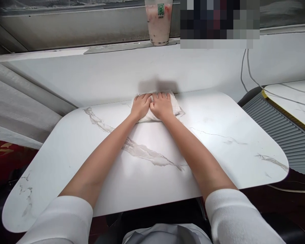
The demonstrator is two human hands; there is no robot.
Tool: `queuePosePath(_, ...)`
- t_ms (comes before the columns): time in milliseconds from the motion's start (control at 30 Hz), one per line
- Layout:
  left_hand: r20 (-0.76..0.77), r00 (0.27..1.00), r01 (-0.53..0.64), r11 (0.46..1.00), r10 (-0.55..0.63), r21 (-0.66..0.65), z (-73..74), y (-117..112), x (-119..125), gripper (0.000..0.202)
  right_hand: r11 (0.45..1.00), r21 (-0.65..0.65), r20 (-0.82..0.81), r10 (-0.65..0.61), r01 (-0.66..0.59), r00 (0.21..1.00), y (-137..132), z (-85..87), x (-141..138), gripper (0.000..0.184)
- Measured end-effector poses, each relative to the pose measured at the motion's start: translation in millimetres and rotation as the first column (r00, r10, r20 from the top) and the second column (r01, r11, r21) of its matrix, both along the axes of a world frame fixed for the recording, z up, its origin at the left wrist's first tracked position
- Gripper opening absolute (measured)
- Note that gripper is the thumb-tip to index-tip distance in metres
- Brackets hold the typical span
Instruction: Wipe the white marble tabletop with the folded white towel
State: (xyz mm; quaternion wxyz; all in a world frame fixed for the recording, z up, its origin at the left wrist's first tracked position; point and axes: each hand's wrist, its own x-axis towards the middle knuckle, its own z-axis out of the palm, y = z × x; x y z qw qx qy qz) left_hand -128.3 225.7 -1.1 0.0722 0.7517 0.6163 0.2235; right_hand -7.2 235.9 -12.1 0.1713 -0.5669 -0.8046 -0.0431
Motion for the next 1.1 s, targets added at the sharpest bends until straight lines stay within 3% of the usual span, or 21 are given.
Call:
queuePosePath(167,0.025,1.000,-0.006,1.000,0.007,-0.010,-0.3,-11,2,0.046,1.000,0.005,0.005,0.024,-0.024,1.000,-11,-0.9,3,0.053)
queuePosePath(267,0.035,0.999,-0.040,0.999,0.040,-0.011,-0.9,-31,5,0.046,0.998,0.000,0.030,0.063,-0.063,0.998,-28,-0.4,6,0.054)
queuePosePath(500,-0.088,0.990,-0.106,0.994,0.106,0.004,-5.8,-116,11,0.047,0.987,0.033,0.106,0.154,-0.158,0.982,-105,-2.8,18,0.056)
queuePosePath(700,-0.083,0.995,-0.053,0.999,0.053,-0.008,-5.7,-180,13,0.049,0.987,0.041,0.215,0.144,-0.157,0.966,-174,0.3,25,0.057)
queuePosePath(900,-0.095,0.995,0.045,0.999,-0.042,0.022,-3.9,-247,15,0.053,0.971,0.145,0.260,0.145,-0.188,0.955,-244,-3.3,33,0.057)
queuePosePath(1100,-0.114,0.991,0.070,0.998,-0.071,-0.006,-2.5,-288,10,0.056,0.967,0.153,0.169,0.177,-0.203,0.970,-284,-6.2,32,0.057)
